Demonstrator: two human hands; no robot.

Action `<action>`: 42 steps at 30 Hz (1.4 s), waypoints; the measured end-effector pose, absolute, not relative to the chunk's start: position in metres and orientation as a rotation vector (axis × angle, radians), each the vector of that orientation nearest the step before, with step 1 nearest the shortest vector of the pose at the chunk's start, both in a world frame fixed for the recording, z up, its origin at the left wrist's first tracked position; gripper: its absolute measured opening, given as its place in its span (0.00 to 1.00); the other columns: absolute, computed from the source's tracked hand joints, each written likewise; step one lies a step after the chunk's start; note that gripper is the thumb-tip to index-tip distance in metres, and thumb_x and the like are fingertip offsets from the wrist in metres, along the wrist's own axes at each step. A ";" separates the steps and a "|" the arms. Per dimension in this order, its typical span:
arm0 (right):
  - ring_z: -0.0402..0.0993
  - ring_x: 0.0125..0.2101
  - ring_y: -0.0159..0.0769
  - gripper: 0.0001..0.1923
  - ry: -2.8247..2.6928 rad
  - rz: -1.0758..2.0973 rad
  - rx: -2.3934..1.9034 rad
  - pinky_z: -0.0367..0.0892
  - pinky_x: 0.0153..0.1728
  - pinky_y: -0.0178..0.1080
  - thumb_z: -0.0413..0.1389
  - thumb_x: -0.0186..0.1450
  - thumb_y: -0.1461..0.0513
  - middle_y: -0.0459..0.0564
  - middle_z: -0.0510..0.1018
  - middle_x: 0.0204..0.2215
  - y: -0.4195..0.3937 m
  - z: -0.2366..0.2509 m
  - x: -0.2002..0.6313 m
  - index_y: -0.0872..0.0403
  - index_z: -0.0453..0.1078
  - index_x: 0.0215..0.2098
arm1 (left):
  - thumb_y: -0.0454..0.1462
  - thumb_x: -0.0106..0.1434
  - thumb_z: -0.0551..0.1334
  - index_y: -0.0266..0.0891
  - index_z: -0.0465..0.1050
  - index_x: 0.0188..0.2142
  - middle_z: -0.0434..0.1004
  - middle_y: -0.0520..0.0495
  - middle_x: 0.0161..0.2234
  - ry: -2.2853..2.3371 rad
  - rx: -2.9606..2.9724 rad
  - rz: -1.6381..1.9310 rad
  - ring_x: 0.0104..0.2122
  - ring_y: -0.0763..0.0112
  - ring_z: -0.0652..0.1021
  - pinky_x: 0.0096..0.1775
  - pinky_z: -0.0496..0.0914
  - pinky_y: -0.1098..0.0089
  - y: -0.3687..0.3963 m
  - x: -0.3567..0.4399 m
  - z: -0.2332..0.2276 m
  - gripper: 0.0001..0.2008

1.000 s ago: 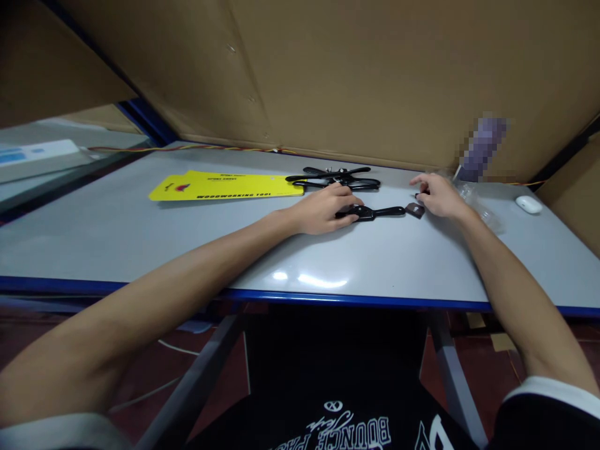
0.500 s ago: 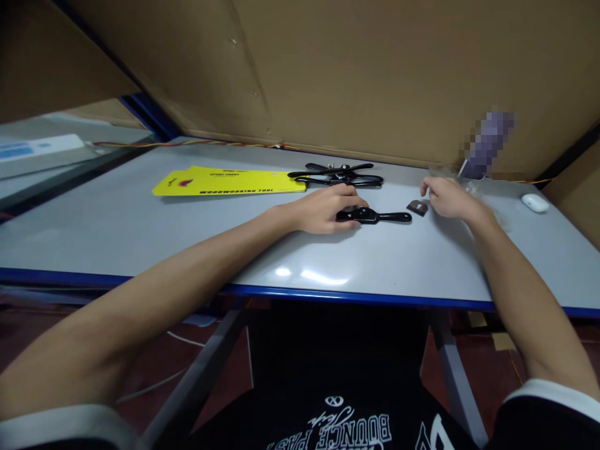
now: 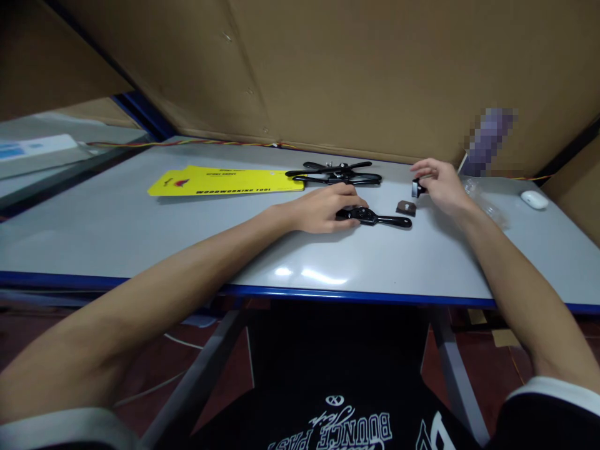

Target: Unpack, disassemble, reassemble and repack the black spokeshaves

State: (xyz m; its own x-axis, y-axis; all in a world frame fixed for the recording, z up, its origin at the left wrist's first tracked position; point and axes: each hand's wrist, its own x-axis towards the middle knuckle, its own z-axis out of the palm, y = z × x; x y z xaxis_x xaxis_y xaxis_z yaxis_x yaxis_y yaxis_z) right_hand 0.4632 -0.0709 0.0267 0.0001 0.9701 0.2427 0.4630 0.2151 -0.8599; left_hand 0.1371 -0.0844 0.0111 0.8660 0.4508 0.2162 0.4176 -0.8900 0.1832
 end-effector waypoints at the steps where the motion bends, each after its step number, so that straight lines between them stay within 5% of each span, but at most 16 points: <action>1: 0.77 0.38 0.40 0.17 -1.470 0.820 -1.313 0.75 0.42 0.46 0.62 0.56 0.68 0.50 0.80 0.41 -0.070 0.027 0.463 0.47 0.76 0.42 | 0.47 0.73 0.56 0.33 0.79 0.62 0.78 0.33 0.50 0.673 2.908 0.388 0.52 0.47 0.78 0.55 0.73 0.52 -0.084 0.137 0.011 0.27; 6: 0.72 0.31 0.34 0.10 -1.131 1.172 -1.075 0.69 0.28 0.35 0.65 0.65 0.57 0.47 0.75 0.35 -0.076 0.036 0.455 0.45 0.73 0.44 | 0.48 0.73 0.56 0.35 0.79 0.62 0.78 0.34 0.50 0.680 2.920 0.394 0.52 0.47 0.78 0.54 0.73 0.53 -0.084 0.137 0.011 0.27; 9: 0.56 0.21 0.28 0.11 -1.133 1.408 -1.148 0.54 0.18 0.32 0.64 0.67 0.53 0.43 0.67 0.26 -0.091 0.040 0.435 0.49 0.73 0.41 | 0.47 0.73 0.55 0.34 0.79 0.62 0.78 0.34 0.50 0.684 2.924 0.385 0.52 0.47 0.78 0.55 0.73 0.53 -0.083 0.137 0.010 0.27; 14: 0.42 0.18 0.27 0.18 -1.365 1.322 -1.163 0.44 0.18 0.35 0.69 0.65 0.47 0.35 0.53 0.19 -0.108 0.045 0.412 0.48 0.69 0.35 | 0.47 0.73 0.56 0.34 0.79 0.62 0.78 0.34 0.49 0.679 2.920 0.395 0.51 0.48 0.78 0.55 0.73 0.53 -0.082 0.138 0.008 0.27; 18: 0.47 0.19 0.30 0.27 -1.534 0.777 -1.341 0.47 0.22 0.39 0.69 0.63 0.38 0.37 0.52 0.18 -0.105 0.045 0.424 0.48 0.68 0.29 | 0.48 0.73 0.55 0.33 0.79 0.62 0.78 0.33 0.49 0.678 2.919 0.380 0.52 0.46 0.77 0.55 0.73 0.51 -0.083 0.137 0.009 0.28; 23: 0.67 0.26 0.41 0.21 -2.060 0.218 -1.675 0.58 0.30 0.44 0.66 0.65 0.41 0.47 0.69 0.20 -0.096 0.049 0.451 0.48 0.77 0.31 | 0.49 0.73 0.55 0.34 0.79 0.62 0.78 0.34 0.49 0.700 2.915 0.384 0.51 0.47 0.78 0.53 0.73 0.53 -0.085 0.136 0.011 0.28; 28: 0.74 0.28 0.43 0.25 -2.431 0.455 -1.790 0.63 0.30 0.44 0.70 0.58 0.39 0.47 0.79 0.26 -0.091 0.046 0.469 0.47 0.78 0.40 | 0.48 0.72 0.56 0.36 0.80 0.60 0.80 0.37 0.45 0.710 2.911 0.389 0.44 0.53 0.80 0.45 0.73 0.59 -0.086 0.138 0.014 0.27; 36: 0.71 0.27 0.42 0.26 -2.224 0.795 -1.809 0.64 0.29 0.45 0.74 0.55 0.43 0.45 0.74 0.25 -0.092 0.039 0.461 0.46 0.72 0.39 | 0.46 0.69 0.57 0.35 0.82 0.54 0.83 0.40 0.38 0.692 2.881 0.390 0.35 0.59 0.79 0.38 0.70 0.62 -0.090 0.141 0.019 0.24; 42: 0.68 0.31 0.41 0.27 -2.213 0.688 -1.647 0.63 0.33 0.44 0.75 0.51 0.47 0.47 0.75 0.32 -0.089 0.036 0.459 0.47 0.65 0.35 | 0.47 0.69 0.56 0.34 0.82 0.55 0.83 0.39 0.39 0.683 2.878 0.388 0.35 0.58 0.79 0.37 0.69 0.61 -0.090 0.141 0.018 0.25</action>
State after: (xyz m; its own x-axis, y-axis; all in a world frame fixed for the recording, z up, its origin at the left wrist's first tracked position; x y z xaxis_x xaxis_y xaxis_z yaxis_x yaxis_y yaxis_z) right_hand 0.4587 -0.0889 0.0361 -0.2994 0.9531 -0.0453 0.8108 0.2291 -0.5387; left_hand 0.1406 -0.0901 0.0180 0.8621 0.4596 0.2133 0.4188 -0.8833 0.2107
